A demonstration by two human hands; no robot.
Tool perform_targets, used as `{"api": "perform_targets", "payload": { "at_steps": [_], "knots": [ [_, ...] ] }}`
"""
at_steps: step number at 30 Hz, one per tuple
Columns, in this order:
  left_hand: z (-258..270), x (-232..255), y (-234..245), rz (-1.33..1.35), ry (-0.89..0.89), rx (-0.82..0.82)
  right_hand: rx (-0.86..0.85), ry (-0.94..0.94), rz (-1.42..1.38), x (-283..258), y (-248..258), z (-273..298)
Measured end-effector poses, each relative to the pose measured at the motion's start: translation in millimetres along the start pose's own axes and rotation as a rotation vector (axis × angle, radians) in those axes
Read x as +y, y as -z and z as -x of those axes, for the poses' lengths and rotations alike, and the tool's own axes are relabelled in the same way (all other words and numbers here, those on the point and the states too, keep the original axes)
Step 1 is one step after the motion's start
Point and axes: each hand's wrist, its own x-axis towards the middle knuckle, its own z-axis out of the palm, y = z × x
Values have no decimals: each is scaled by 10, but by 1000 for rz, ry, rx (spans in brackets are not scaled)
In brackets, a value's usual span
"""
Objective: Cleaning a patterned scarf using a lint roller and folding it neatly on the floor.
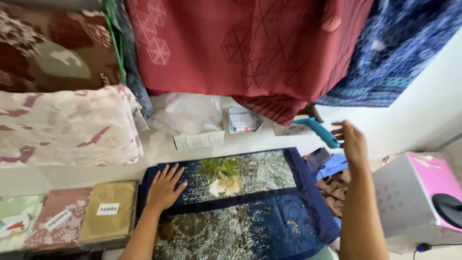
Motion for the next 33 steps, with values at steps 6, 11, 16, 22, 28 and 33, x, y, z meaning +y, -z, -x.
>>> {"api": "perform_targets", "payload": {
  "at_steps": [6,11,16,22,28,33],
  "knots": [
    [9,14,20,-36,26,-52,-297,69,815,-998,-317,112],
    [-163,-156,-353,71,32,154,-14,340,711,-964,-301,668],
    [-190,-181,-427,111,67,236,225,506,517,-566,-589,1952],
    [-150,-131,-372,98,87,147,-429,337,541,-243,-2012,2865],
    [-33,-81,-232,183,101,122,-333,636,730,-16,-3139,2640],
    [-14,-86,-199,177,82,162,-307,672,677,47,-3423,2482]
  ]
}}
